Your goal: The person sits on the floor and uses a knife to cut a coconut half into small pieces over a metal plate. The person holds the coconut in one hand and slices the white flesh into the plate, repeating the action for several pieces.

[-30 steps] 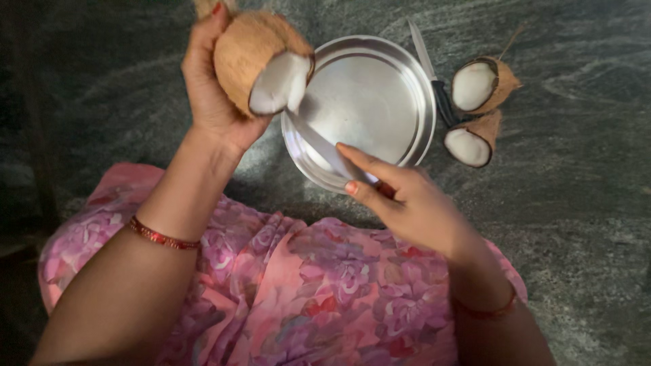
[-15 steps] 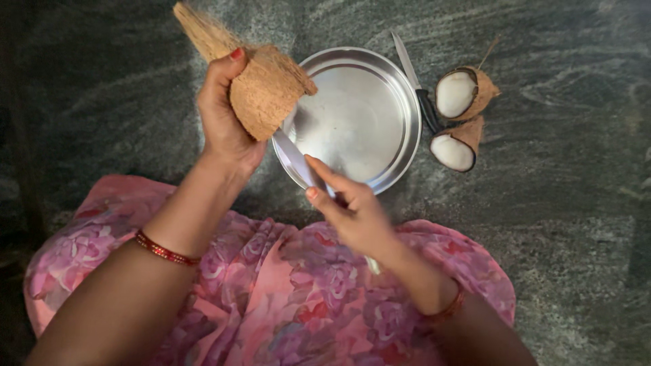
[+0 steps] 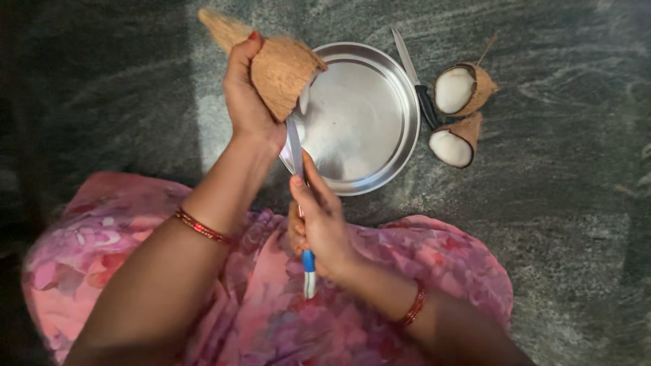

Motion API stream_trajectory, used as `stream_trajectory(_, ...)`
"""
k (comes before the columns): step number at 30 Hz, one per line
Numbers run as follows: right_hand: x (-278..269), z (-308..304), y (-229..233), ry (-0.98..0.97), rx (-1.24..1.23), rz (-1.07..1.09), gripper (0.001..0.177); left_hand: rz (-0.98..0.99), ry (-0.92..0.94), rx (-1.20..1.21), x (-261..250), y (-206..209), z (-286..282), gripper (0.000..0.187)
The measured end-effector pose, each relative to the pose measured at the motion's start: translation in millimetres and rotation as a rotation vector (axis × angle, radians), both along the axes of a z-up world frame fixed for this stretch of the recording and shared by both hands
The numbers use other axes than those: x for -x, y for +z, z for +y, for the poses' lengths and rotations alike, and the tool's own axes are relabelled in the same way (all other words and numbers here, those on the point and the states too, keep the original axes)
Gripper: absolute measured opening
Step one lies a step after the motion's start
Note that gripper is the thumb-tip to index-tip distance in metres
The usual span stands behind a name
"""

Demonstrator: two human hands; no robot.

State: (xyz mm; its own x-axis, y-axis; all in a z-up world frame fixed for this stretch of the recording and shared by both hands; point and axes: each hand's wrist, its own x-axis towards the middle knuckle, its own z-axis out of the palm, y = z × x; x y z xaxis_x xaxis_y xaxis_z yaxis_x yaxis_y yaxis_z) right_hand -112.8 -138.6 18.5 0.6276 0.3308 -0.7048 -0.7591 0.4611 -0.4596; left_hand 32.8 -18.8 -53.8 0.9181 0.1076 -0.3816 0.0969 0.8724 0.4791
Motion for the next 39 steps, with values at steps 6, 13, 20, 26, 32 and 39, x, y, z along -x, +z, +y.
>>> stream_trajectory(6, -10.3, -7.0, -10.6, -0.020, 0.061, 0.072, 0.067, 0.135, -0.068, 0.061, 5.0, -9.3, -20.3, 0.035)
stream_trajectory(13, -42.7, -76.8, -37.5, 0.137, 0.381, -0.437, 0.066, 0.087, -0.249, 0.219, -13.0, 3.2, 17.2, 0.055)
stream_trajectory(20, -71.0, -83.9, -56.9, 0.007, 0.554, -0.679, 0.045, 0.110, -0.268, 0.166, -18.0, 10.1, -0.2, 0.052)
stream_trajectory(26, -79.3, -75.3, -90.1, -0.144, 0.852, -0.917, 0.041, 0.131, -0.261, -0.066, 6.6, -11.1, -40.3, 0.032)
stream_trajectory(32, -91.8, -79.0, -103.7, -0.082, 0.824, -0.753, 0.039, 0.236, -0.287, -0.255, 4.6, -33.3, -37.0, 0.035)
stream_trajectory(39, -100.4, -134.8, -88.5, 0.370, 1.343, -0.746, 0.042, 0.299, -0.167, -0.311, -16.7, -21.0, 14.6, 0.053)
